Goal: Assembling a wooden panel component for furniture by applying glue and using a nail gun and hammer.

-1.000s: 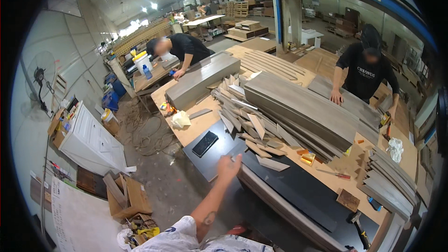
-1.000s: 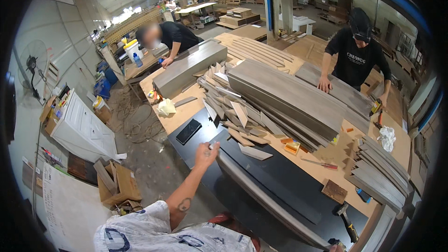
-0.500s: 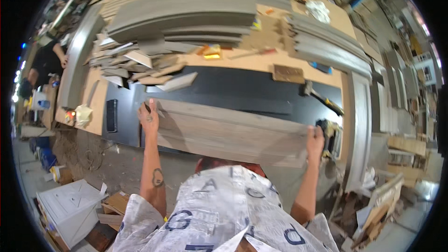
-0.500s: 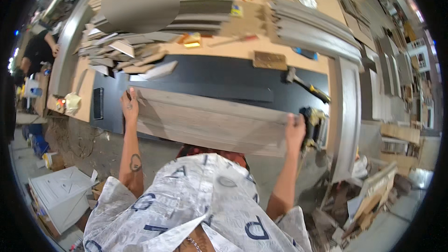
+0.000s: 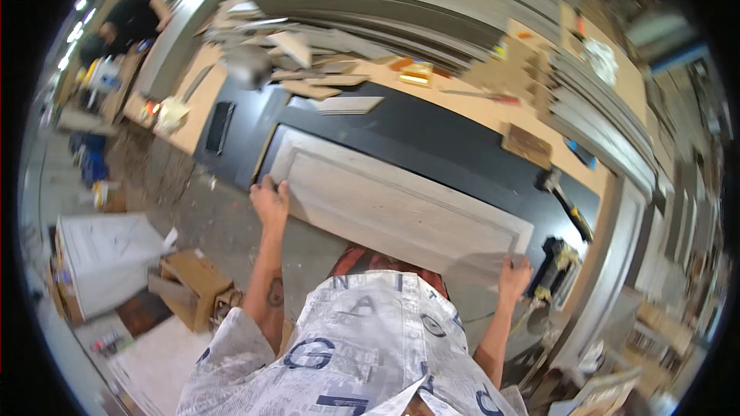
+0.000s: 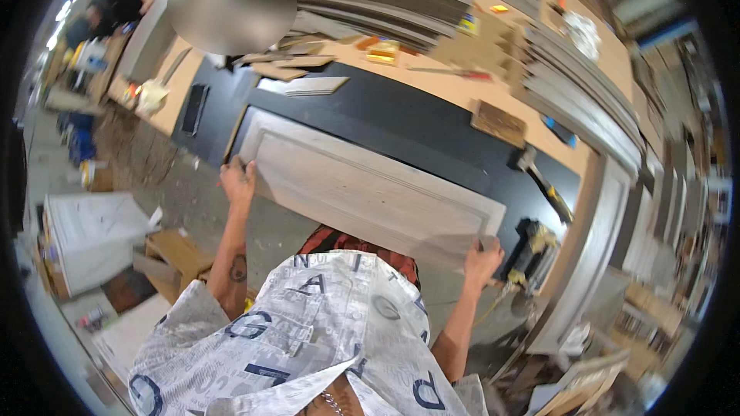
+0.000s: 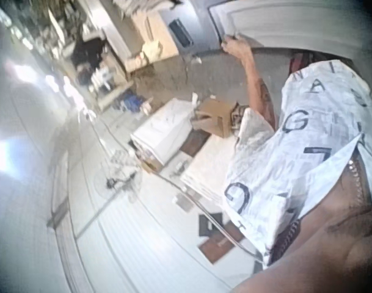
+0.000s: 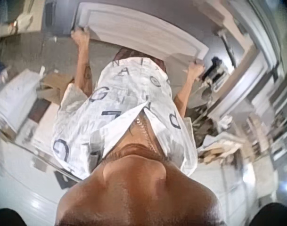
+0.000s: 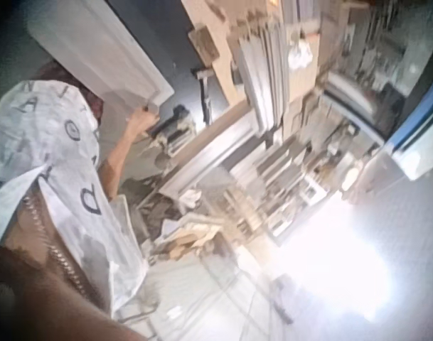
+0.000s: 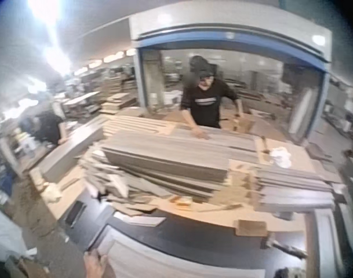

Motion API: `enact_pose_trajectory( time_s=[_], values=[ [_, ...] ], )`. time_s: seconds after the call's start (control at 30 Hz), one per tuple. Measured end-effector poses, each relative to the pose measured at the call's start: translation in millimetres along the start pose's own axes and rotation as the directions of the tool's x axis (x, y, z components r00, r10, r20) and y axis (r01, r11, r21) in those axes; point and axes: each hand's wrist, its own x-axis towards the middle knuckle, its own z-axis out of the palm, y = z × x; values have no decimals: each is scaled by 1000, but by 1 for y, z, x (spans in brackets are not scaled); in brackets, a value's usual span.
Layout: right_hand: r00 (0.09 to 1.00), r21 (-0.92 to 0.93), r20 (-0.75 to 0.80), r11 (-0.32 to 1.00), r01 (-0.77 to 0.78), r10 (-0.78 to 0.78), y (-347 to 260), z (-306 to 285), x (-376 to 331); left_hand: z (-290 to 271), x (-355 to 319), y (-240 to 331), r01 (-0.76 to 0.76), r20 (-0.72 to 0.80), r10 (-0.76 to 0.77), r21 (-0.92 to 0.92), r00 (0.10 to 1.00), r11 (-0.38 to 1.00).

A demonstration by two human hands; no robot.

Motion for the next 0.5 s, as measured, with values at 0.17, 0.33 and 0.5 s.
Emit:
enact_pose_trajectory(
  time_s=[0.17, 0.33, 0.5],
  values=[
    [969, -178, 243, 980, 88, -43, -8, -9, 20, -6, -35, 4, 266, -132, -275, -82, 952, 960],
    [833, -98, 150, 830, 549, -533, -132, 32, 1, -30, -34, 49, 479, 91, -589, -688, 803, 546],
    [265, 492, 323, 400, 773, -909, -333, 145, -71, -31, -41, 34, 572, 513, -653, -807, 557, -147]
  ],
)
